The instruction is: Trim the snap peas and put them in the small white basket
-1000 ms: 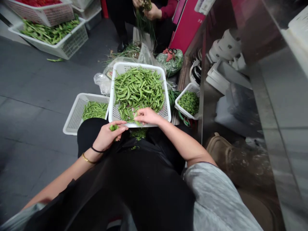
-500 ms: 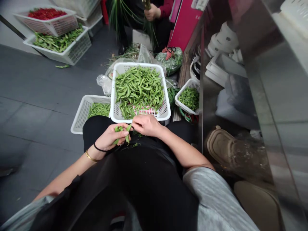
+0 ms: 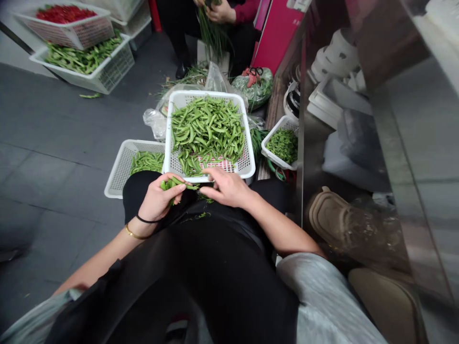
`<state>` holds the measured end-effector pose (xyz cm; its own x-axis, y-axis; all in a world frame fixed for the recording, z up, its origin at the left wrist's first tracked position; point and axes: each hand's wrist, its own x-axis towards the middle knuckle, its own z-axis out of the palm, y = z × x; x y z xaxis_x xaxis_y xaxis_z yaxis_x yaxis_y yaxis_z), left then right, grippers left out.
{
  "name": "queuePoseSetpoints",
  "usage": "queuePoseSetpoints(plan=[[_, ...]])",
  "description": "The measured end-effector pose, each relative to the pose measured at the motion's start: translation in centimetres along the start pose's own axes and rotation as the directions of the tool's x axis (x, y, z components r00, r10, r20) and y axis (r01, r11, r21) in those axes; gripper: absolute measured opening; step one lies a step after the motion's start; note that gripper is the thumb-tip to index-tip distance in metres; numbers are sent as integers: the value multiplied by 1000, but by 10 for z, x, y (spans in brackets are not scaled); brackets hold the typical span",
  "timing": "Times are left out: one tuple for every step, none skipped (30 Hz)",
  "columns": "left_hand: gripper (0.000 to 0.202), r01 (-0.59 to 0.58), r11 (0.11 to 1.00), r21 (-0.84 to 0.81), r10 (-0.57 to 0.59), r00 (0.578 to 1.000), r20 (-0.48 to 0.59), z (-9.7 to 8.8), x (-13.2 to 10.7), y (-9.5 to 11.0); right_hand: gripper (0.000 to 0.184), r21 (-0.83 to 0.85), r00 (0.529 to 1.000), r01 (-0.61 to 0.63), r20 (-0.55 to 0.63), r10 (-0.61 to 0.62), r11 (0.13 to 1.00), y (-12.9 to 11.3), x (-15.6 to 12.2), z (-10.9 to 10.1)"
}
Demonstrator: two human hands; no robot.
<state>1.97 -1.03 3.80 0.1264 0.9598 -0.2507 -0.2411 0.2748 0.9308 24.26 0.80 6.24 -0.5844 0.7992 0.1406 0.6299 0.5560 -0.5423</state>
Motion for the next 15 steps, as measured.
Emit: queuePoseSetpoints(plan=[[26,-10,1000,22,10,1000,0,1,-1,1,27,-24,999,24,40,-23,999,-2,4,7],[26,-16,999,43,16,1000,2,1,-2,0,24,-46,995,59,80,-55,997,-5,7,14],[26,-18,998,58,18,1000,4,2,-3,-1,23,-54,990,96,105,-90,994,-7,10,21],[25,-17,998,58,16,1000,7,3,-4,-3,24,-38,988,122,105,-117,992,-9,13,26],[25,-13,999,40,13,1000,9,3,-6,-6,26,4,988,129,82,-129,992,-10,15,30],[25,-7,1000,8,7,1000,12,4,-7,-10,27,67,991,121,41,-124,990,-11,15,32],[25,2,1000,-27,-2,1000,11,3,-9,-13,27,134,995,100,-11,-99,986,-12,15,33],[25,21,999,-47,-21,1000,17,2,-10,-16,27,190,996,70,-62,-59,979,-12,15,32],[24,49,998,-36,-48,998,28,0,-12,-17,28,224,995,37,-99,-15,974,-12,13,31],[25,73,997,10,-73,997,33,-4,-14,-15,28,236,994,12,-111,14,972,-11,11,29],[28,79,993,84,-81,996,24,-9,-15,-11,28,227,996,6,-88,14,974,-10,9,26],[34,68,982,177,-72,997,17,-14,-16,-5,28,203,999,24,-29,-18,979,-9,6,23],[39,14,963,271,-10,1000,-14,-18,-17,4,27,172,995,63,60,-74,983,-7,4,20],[40,-66,933,354,80,996,-25,-22,-18,13,26,140,977,117,160,-139,983,-7,1,17],[40,-138,892,430,135,990,36,-24,-19,23,25,110,948,177,249,-199,978,-7,0,14]])
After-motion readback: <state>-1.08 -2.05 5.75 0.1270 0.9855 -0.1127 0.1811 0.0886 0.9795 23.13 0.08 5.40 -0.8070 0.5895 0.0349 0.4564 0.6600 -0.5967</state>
